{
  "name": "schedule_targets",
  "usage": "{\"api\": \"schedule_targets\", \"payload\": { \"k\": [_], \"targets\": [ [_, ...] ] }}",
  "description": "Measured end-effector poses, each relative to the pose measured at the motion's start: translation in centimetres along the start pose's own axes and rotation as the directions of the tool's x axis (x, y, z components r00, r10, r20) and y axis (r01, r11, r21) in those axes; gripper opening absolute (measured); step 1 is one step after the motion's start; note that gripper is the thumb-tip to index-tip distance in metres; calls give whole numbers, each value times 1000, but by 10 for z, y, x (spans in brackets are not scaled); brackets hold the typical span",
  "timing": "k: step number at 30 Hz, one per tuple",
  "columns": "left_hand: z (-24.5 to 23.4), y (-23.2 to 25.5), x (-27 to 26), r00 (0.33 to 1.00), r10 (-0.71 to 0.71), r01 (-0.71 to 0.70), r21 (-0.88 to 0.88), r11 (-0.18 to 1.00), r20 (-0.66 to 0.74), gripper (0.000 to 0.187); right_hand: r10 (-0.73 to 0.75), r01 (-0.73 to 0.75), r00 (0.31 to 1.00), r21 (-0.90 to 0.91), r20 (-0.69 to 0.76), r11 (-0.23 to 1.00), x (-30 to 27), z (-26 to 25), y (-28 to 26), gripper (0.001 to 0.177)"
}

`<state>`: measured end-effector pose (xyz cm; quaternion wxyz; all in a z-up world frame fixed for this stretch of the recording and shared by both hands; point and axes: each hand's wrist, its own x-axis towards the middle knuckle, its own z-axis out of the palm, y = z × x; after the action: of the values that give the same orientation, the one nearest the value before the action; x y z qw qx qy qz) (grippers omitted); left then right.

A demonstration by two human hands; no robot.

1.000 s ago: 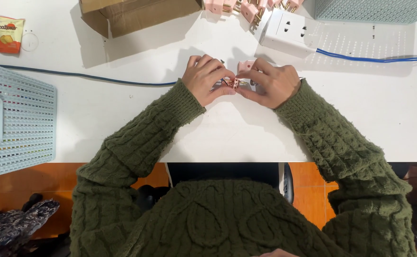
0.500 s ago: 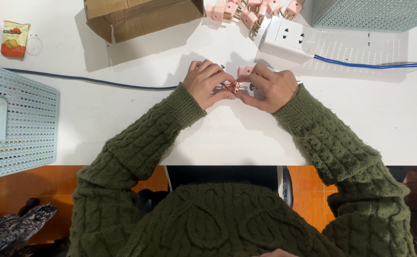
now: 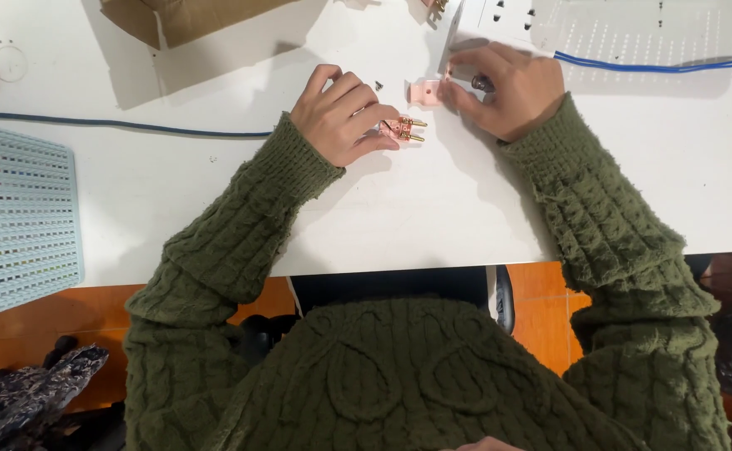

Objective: The person assembles electrical power plugs by hand using a screwdriver.

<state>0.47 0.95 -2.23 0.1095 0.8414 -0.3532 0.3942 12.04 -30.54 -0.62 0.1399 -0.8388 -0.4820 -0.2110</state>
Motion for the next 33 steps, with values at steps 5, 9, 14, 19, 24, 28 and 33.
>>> {"api": "schedule_targets", "payload": {
  "k": [5,9,14,19,24,28,33],
  "targets": [
    [4,-1,-1,994,101,-102,-16,995,-31,30,-30,31,999,-40,27,999,-14,14,18,35],
    [5,-1,-2,991,134,-135,-31,990,-21,33,-48,49,998,-50,29,998,-16,17,21,29],
    [9,-2,-5,990,142,-142,-25,989,-7,30,-114,124,991,156,-72,980,-1,10,19,40],
    [4,1,0,991,131,-132,-34,991,-27,34,-38,68,994,291,-107,954,-1,-21,-7,33],
    [3,2,0,993,121,-121,-41,992,-13,25,-175,124,979,375,106,919,-1,-4,-34,26],
    [5,3,0,992,119,-121,-68,990,-30,23,-168,141,983,298,68,944,-12,9,-41,33],
    [6,4,0,994,107,-109,-84,990,-31,19,-184,160,982,297,53,941,-16,21,-36,27]
  ]
}}
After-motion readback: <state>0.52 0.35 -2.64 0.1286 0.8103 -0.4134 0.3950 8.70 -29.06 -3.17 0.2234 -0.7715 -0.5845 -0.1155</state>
